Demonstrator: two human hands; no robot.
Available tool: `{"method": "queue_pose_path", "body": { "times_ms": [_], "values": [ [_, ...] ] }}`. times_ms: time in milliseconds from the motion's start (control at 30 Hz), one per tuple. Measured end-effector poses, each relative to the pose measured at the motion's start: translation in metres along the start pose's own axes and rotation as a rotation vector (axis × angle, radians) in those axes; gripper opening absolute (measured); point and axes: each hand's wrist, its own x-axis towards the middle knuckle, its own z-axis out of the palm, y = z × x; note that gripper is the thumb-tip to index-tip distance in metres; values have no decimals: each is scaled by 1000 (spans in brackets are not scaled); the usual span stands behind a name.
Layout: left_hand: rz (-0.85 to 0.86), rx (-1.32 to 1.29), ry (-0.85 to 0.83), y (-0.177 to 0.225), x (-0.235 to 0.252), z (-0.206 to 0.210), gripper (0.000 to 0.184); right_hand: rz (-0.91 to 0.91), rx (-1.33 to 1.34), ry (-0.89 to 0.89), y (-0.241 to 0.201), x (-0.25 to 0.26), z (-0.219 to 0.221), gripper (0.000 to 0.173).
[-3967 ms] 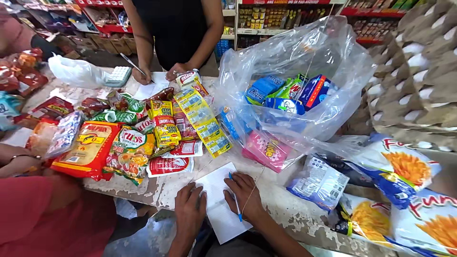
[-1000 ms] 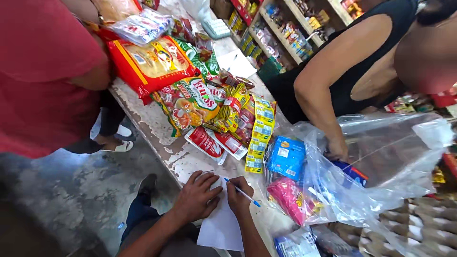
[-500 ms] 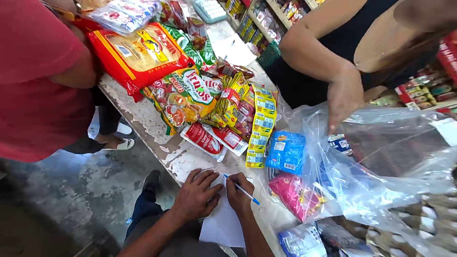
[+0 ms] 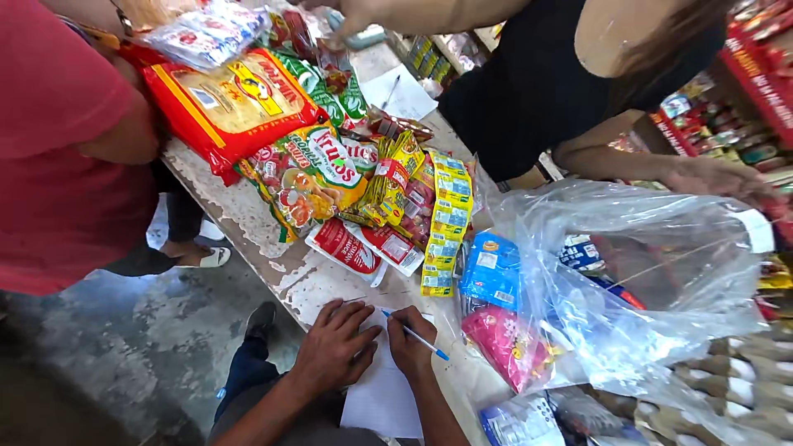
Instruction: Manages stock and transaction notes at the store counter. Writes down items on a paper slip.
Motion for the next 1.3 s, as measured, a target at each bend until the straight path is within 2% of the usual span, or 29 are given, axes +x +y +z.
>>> {"method": "queue_pose_path", "body": {
  "times_ms": [1033,1300],
  "values": [
    [2,37,13,0,-1,2,32,-16,-71,27,1,0,0,9],
    [7,35,14,-1,-2,4,33,6,-4,39,3,1,-1,9]
  ]
}}
